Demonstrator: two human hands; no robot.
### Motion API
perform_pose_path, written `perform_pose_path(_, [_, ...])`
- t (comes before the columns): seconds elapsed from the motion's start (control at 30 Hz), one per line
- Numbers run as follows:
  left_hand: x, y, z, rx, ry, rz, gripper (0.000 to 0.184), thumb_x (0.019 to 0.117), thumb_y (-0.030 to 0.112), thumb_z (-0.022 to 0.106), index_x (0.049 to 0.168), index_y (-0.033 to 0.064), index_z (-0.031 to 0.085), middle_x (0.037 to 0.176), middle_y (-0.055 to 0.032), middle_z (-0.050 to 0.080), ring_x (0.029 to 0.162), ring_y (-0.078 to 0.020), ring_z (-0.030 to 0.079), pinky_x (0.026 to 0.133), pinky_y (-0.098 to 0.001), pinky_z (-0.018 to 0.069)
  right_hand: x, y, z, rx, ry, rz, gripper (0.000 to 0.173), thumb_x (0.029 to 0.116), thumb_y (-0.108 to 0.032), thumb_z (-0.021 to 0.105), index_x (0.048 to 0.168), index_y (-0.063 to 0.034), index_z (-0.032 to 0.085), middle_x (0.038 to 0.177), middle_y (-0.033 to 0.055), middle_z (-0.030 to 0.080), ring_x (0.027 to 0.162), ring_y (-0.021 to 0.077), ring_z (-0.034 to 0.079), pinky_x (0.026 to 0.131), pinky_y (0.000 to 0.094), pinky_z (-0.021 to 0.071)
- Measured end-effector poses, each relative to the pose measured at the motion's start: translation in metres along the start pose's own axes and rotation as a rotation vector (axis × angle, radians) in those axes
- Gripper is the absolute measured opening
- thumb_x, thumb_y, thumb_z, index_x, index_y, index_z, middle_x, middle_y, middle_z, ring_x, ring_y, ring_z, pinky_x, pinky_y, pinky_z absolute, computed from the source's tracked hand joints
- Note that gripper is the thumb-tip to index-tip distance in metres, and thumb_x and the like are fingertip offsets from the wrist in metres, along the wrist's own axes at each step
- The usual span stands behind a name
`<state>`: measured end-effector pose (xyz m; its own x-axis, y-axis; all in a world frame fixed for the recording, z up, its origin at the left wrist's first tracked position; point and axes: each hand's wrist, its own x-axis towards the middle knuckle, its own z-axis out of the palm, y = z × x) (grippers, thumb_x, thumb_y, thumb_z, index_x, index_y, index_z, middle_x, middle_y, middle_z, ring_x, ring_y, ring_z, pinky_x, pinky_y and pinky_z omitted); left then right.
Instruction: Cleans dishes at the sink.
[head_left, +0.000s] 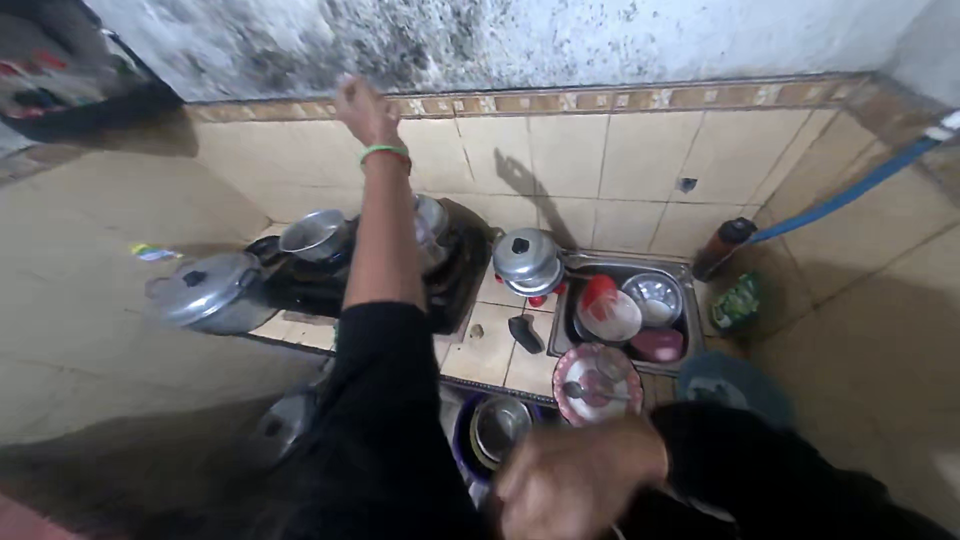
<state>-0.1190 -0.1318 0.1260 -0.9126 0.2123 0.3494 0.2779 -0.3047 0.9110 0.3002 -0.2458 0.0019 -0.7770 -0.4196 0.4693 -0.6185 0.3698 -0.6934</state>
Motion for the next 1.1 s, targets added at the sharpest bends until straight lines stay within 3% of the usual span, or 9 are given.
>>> perform_pose_path(0.1, [-0.046, 0.031, -0.005, 0.182, -0.192, 0.28, 0.041, 0.1052, 0.018, 0.047, 0.141, -0.0021, 0.049, 0.121, -0.014, 0.062, 0.098, -0.0139, 0.063, 0.082, -0.0291, 0.0536, 0.01, 0.035, -0.091, -0.049, 0.212, 0.345, 0.02, 0.102, -0.004, 0.056, 0.11, 0.0081, 0.071, 0.099, 0.0146, 0.072, 0.089, 0.0136, 0.066, 0.083, 0.0295, 0.0542])
perform_pose_path(0.2, [-0.154, 0.046, -0.014, 0.29, -0.313, 0.497, 0.046, 0.1036, 0.023, 0.05, 0.14, -0.0053, 0.049, 0.127, -0.0169, 0.061, 0.111, -0.0155, 0.061, 0.094, -0.0311, 0.0502, 0.011, 0.098, -0.197, -0.308, 0.709, 0.566, 0.034, 0.1042, -0.008, 0.052, 0.136, -0.0014, 0.061, 0.114, 0.0155, 0.071, 0.095, 0.0198, 0.07, 0.086, 0.0383, 0.0583])
perform_pose_path(0.3, [-0.3, 0.036, -0.025, 0.241, -0.566, 0.398, 0.034, 0.1051, 0.025, 0.054, 0.131, 0.003, 0.056, 0.126, -0.0096, 0.062, 0.114, -0.015, 0.06, 0.097, -0.0337, 0.0514, -0.007, 0.124, -0.279, -0.612, 1.035, 0.873, 0.038, 0.1026, -0.005, 0.049, 0.14, -0.0049, 0.058, 0.123, 0.0205, 0.067, 0.112, 0.033, 0.067, 0.097, 0.0517, 0.0535])
perform_pose_path(0.37, [-0.38, 0.02, -0.024, 0.165, -0.732, 0.362, 0.022, 0.0975, 0.025, 0.064, 0.109, 0.0071, 0.07, 0.112, -0.0087, 0.066, 0.11, -0.023, 0.059, 0.097, -0.0465, 0.0464, -0.026, 0.13, -0.304, -0.735, 1.097, 1.023, 0.041, 0.0994, -0.002, 0.049, 0.139, -0.0064, 0.059, 0.135, 0.0227, 0.061, 0.122, 0.0379, 0.062, 0.101, 0.0561, 0.0509])
perform_pose_path(0.43, [-0.43, 0.011, -0.019, 0.196, -0.879, 0.391, 0.031, 0.0943, 0.035, 0.067, 0.111, 0.01, 0.075, 0.105, -0.0071, 0.072, 0.103, -0.0254, 0.064, 0.094, -0.0508, 0.0465, -0.043, 0.13, -0.313, -0.83, 1.093, 1.102, 0.039, 0.0957, 0.001, 0.053, 0.133, -0.0052, 0.063, 0.141, 0.0225, 0.056, 0.127, 0.0387, 0.059, 0.101, 0.0567, 0.0507])
perform_pose_path(0.67, [-0.451, 0.02, -0.005, 0.091, -0.988, 0.366, 0.02, 0.0987, 0.014, 0.06, 0.104, -0.0012, 0.072, 0.093, -0.0111, 0.071, 0.087, -0.0236, 0.065, 0.083, -0.0419, 0.05, -0.081, 0.114, -0.314, -0.9, 1.089, 1.326, 0.031, 0.095, -0.002, 0.056, 0.122, -0.0049, 0.07, 0.138, 0.0207, 0.057, 0.127, 0.0359, 0.058, 0.102, 0.0538, 0.0502])
perform_pose_path(0.8, [-0.444, 0.035, -0.027, -0.18, -1.436, 0.256, 0.019, 0.0944, -0.003, 0.056, 0.106, -0.011, 0.069, 0.101, -0.0207, 0.07, 0.101, -0.0275, 0.067, 0.094, -0.0384, 0.0524, -0.106, 0.101, -0.321, -1.012, 0.96, 1.384, 0.028, 0.0961, -0.005, 0.057, 0.12, -0.0003, 0.069, 0.14, 0.0253, 0.055, 0.129, 0.0408, 0.057, 0.103, 0.0598, 0.0475])
perform_pose_path(0.97, [-0.457, 0.05, -0.058, -0.543, -1.838, 0.187, 0.014, 0.0869, -0.01, 0.057, 0.097, -0.0157, 0.066, 0.089, -0.0234, 0.067, 0.088, -0.0275, 0.067, 0.082, -0.0347, 0.0528, -0.139, 0.077, -0.33, -1.028, 0.961, 1.467, 0.031, 0.0981, -0.008, 0.056, 0.125, 0.0039, 0.066, 0.141, 0.0289, 0.055, 0.133, 0.044, 0.053, 0.108, 0.0606, 0.0433])
perform_pose_path(1.1, [-0.463, 0.056, -0.079, -0.818, -2.045, -0.065, 0.016, 0.0892, -0.011, 0.055, 0.097, -0.0177, 0.067, 0.087, -0.0229, 0.067, 0.083, -0.0234, 0.065, 0.08, -0.0318, 0.0515, -0.175, 0.073, -0.326, -0.986, 1.028, 1.497, 0.035, 0.0987, -0.01, 0.052, 0.13, 0.0001, 0.064, 0.142, 0.0263, 0.056, 0.134, 0.0402, 0.054, 0.11, 0.0575, 0.0426])
